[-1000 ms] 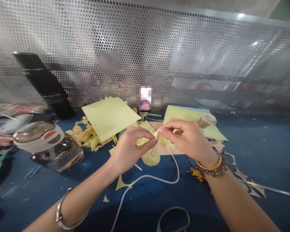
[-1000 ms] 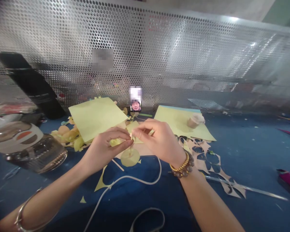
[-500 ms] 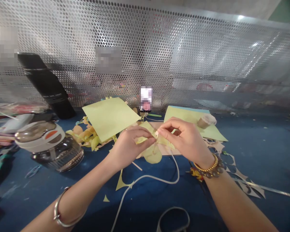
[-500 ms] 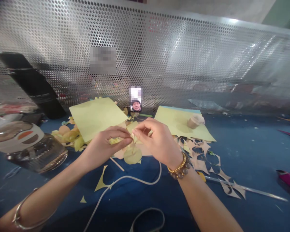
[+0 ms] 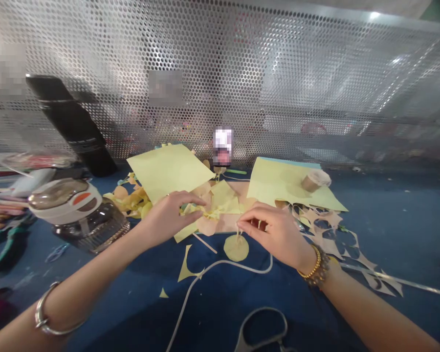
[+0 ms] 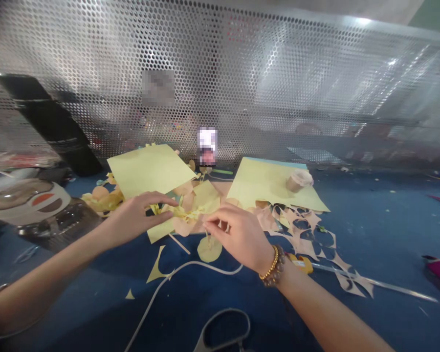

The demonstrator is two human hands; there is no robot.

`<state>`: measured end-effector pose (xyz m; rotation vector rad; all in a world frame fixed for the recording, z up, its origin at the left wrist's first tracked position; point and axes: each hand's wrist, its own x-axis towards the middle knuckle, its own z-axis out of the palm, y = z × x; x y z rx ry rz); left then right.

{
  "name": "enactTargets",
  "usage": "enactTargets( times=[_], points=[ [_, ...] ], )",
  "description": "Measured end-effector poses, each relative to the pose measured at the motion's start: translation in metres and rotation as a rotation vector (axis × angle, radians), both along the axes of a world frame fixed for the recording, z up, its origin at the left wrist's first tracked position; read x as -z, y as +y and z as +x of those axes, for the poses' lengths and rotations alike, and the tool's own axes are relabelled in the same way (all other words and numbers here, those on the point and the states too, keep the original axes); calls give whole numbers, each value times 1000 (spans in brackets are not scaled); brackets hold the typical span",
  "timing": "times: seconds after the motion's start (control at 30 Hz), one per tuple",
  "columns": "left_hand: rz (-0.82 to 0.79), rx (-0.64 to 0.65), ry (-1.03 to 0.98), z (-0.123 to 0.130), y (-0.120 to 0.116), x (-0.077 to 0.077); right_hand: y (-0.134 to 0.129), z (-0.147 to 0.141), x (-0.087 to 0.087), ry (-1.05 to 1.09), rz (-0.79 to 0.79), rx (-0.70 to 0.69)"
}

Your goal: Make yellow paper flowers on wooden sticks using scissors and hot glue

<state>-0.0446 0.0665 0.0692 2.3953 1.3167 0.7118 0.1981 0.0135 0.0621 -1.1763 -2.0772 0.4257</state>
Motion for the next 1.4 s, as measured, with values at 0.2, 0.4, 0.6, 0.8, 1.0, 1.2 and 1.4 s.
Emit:
enactTargets(
  times=[0.2,0.4,0.6,0.8,1.0,1.2,1.4],
  points=[
    [19,115,109,-1,5,28,-3,4,11,-21,-51,-35],
    [84,198,124,3,5,28,-11,16,6,-16,-69,3],
    [85,126,115,-21,-10,1,-15,31,-4,-25,-82,67],
    [123,37,191,-62,-37,-9,-14,40,-1,-41,-118,80],
    [255,219,473,-99,-49,12,-19,43,6,-148,-255,-21],
    [256,86,568,-102,-49,22,-27,46,9,-395,-303,-172],
    [290,105,478,-65,-60,11,-21,41,13,-437,-299,-287]
  ],
)
